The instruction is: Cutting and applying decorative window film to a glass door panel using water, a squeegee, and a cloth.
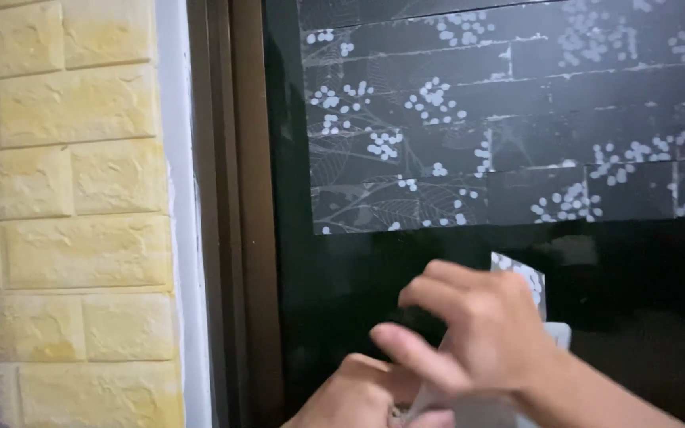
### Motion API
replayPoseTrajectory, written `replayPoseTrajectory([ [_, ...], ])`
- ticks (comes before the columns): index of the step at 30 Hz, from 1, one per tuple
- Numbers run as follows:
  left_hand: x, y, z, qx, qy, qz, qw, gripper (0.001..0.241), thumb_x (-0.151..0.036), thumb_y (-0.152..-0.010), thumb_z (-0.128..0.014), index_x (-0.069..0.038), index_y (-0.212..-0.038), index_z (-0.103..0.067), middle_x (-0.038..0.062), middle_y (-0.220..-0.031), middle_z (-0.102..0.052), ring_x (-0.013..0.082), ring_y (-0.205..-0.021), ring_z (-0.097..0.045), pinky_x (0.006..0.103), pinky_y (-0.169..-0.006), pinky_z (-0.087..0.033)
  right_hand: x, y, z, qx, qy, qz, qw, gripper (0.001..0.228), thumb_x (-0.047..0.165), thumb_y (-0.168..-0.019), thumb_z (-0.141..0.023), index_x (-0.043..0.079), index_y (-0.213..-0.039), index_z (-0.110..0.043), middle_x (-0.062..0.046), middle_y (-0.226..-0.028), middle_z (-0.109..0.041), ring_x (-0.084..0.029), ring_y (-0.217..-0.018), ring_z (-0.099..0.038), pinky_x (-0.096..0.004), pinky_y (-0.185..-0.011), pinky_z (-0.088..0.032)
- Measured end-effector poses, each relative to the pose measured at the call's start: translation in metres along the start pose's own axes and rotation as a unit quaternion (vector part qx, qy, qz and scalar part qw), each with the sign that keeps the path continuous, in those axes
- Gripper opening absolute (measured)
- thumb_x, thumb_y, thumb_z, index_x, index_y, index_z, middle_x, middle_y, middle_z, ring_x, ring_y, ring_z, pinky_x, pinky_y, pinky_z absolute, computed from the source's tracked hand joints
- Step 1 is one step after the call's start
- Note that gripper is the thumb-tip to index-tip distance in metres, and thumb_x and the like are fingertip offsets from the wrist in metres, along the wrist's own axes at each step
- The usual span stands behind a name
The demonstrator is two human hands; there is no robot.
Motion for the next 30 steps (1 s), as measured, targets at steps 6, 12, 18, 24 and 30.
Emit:
replayPoseTrajectory([
  [6, 0.038, 0.0, -0.006, -0.067, -0.022, -0.187, 0.98, 0.04, -0.042, -0.098, -0.064, -0.005, -0.101, -0.078, 0.009, -0.092, -0.073, 0.0154, -0.085, -0.075, 0.0262, -0.066, -0.061, -0.076, -0.013, 0.033, 0.075, 0.024, -0.207, 0.975, 0.041, 0.044, -0.083, -0.055, 0.013, -0.073, -0.081, -0.004, -0.065, -0.077, -0.021, -0.055, -0.065, -0.043, -0.057, -0.046],
  [12, 0.066, 0.039, 0.041, -0.613, -0.001, -0.086, 0.785, 0.029, -0.036, -0.075, -0.078, -0.009, -0.087, -0.082, 0.002, -0.059, -0.073, 0.0072, -0.046, -0.064, 0.0287, -0.043, -0.052, -0.097, -0.022, 0.054, 0.033, 0.089, -0.227, 0.969, 0.048, 0.055, -0.093, -0.061, 0.013, -0.087, -0.082, 0.0, -0.06, -0.073, -0.011, -0.055, -0.067, -0.031, -0.077, -0.056],
  [18, 0.049, 0.012, 0.03, -0.619, 0.04, -0.122, 0.775, 0.032, -0.043, -0.08, -0.074, -0.014, -0.094, -0.077, -0.001, -0.071, -0.081, 0.0109, -0.054, -0.076, 0.0304, -0.051, -0.059, -0.077, 0.0, -0.008, 0.263, -0.095, -0.446, 0.85, 0.054, 0.047, -0.085, -0.064, 0.023, -0.133, -0.074, -0.003, -0.102, -0.089, -0.012, -0.09, -0.086, -0.03, -0.089, -0.061],
  [24, 0.025, 0.01, 0.038, -0.384, 0.129, -0.227, 0.886, 0.032, -0.027, -0.076, -0.08, -0.008, -0.101, -0.082, 0.006, -0.098, -0.087, 0.0191, -0.09, -0.086, 0.032, -0.079, -0.071, -0.089, -0.002, -0.022, 0.156, -0.419, -0.4, 0.8, 0.028, 0.019, -0.088, -0.067, -0.006, -0.099, -0.077, -0.018, -0.105, -0.087, -0.029, -0.09, -0.082, -0.042, -0.072, -0.07],
  [30, -0.009, 0.019, 0.078, -0.346, 0.091, -0.14, 0.923, 0.049, -0.036, -0.082, -0.072, -0.009, -0.123, -0.074, 0.003, -0.127, -0.081, 0.0174, -0.115, -0.078, 0.0298, -0.084, -0.068, -0.086, -0.024, -0.027, 0.183, -0.304, -0.425, 0.833, 0.03, 0.026, -0.091, -0.067, -0.002, -0.098, -0.078, -0.009, -0.11, -0.086, -0.019, -0.098, -0.08, -0.035, -0.084, -0.066],
])
Point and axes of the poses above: each hand's wrist, its own y-axis away from the middle knuckle, its own z-axis out of the back of the hand, x = y × z, the point moved 6 cm from there along -y, towards the middle knuckle
